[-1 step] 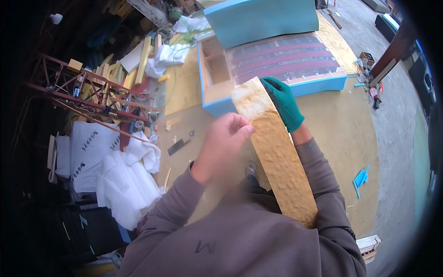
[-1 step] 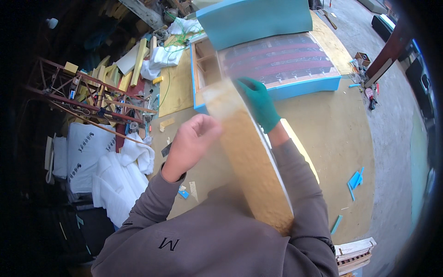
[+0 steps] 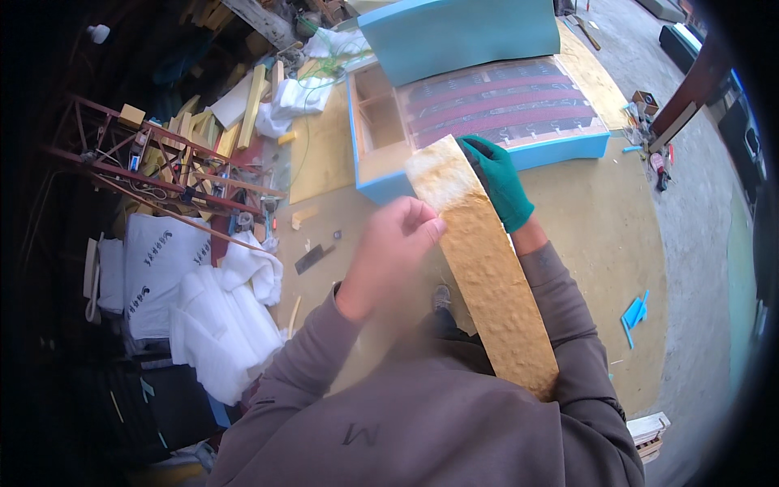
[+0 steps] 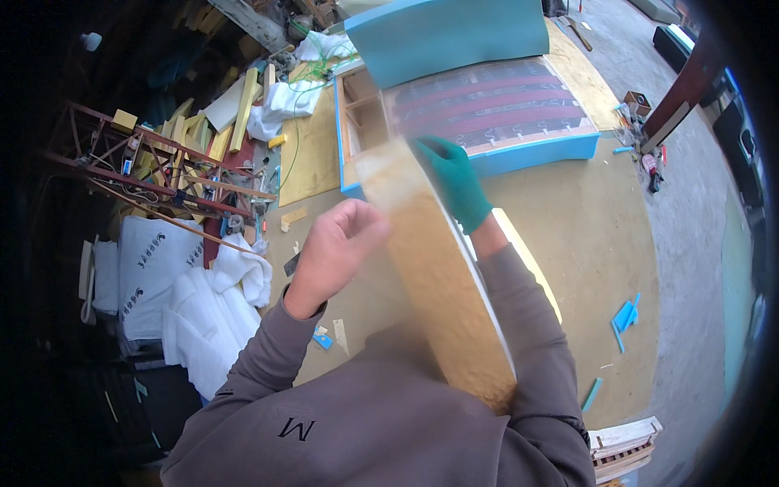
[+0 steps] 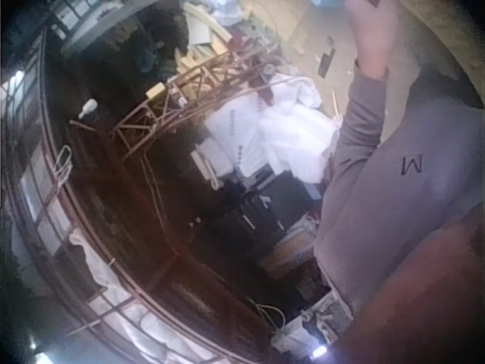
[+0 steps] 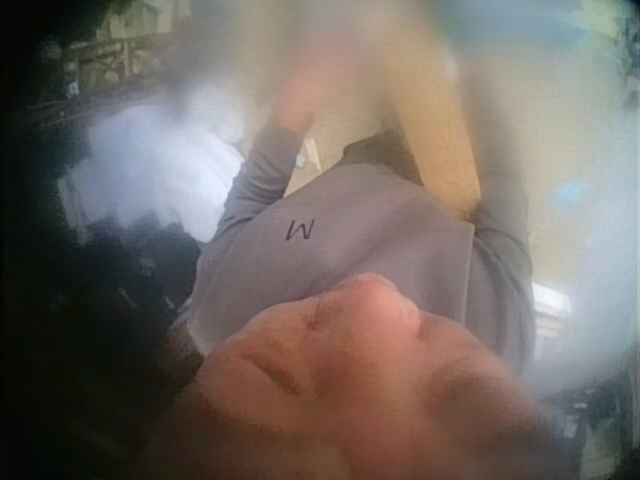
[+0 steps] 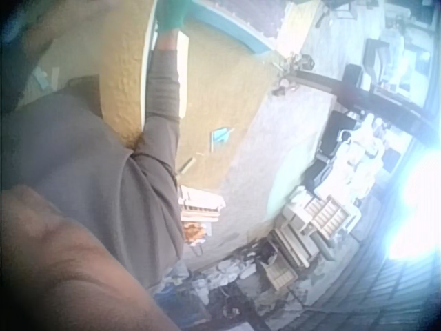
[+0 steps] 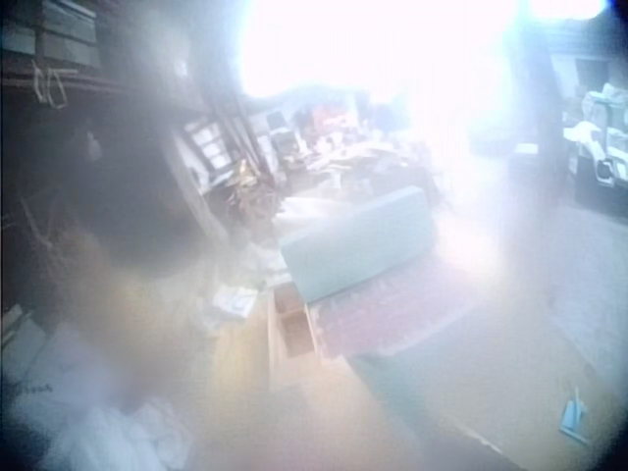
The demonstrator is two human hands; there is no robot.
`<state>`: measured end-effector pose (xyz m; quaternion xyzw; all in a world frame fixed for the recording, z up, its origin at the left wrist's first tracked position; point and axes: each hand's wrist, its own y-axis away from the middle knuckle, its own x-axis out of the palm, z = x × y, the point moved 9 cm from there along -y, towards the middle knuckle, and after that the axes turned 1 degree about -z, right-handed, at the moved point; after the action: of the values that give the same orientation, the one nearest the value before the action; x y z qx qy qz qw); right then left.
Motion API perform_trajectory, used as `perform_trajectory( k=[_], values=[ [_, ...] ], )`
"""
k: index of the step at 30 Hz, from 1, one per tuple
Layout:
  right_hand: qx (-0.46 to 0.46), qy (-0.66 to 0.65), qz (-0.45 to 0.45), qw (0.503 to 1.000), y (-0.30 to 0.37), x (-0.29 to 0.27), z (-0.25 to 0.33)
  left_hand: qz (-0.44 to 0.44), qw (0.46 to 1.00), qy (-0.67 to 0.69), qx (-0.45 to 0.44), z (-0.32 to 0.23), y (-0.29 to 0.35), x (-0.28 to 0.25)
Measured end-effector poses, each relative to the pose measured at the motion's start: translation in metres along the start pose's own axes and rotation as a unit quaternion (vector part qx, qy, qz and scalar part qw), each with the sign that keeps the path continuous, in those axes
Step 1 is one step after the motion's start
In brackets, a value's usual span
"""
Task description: The person cuts a yellow foam sheet to size, sprays adhesive onto a wooden frame, peels the backing from the foam, and adheres the foam to the frame. They then place the assembled piece onto a larger blue upholstered structure.
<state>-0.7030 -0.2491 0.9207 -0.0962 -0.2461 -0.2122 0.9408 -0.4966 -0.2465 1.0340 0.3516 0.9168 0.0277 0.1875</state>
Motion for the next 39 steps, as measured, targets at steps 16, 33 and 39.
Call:
perform_trajectory(
  k=[16, 33, 39],
  values=[
    [-0.034, 0.090, -0.006, 0.995, 0.000, 0.002, 0.005, -0.076, 0.899, -0.287, 0.321, -0.068, 0.037, 0.024],
    [-0.026, 0.008, 0.038, 0.999, 0.009, 0.018, 0.016, 0.005, 0.892, -0.258, 0.371, -0.081, 0.032, 0.040],
    [-0.055, 0.089, 0.008, 0.994, 0.005, 0.014, 0.018, -0.054, 0.923, -0.265, 0.272, -0.074, 0.011, 0.025]
  ],
)
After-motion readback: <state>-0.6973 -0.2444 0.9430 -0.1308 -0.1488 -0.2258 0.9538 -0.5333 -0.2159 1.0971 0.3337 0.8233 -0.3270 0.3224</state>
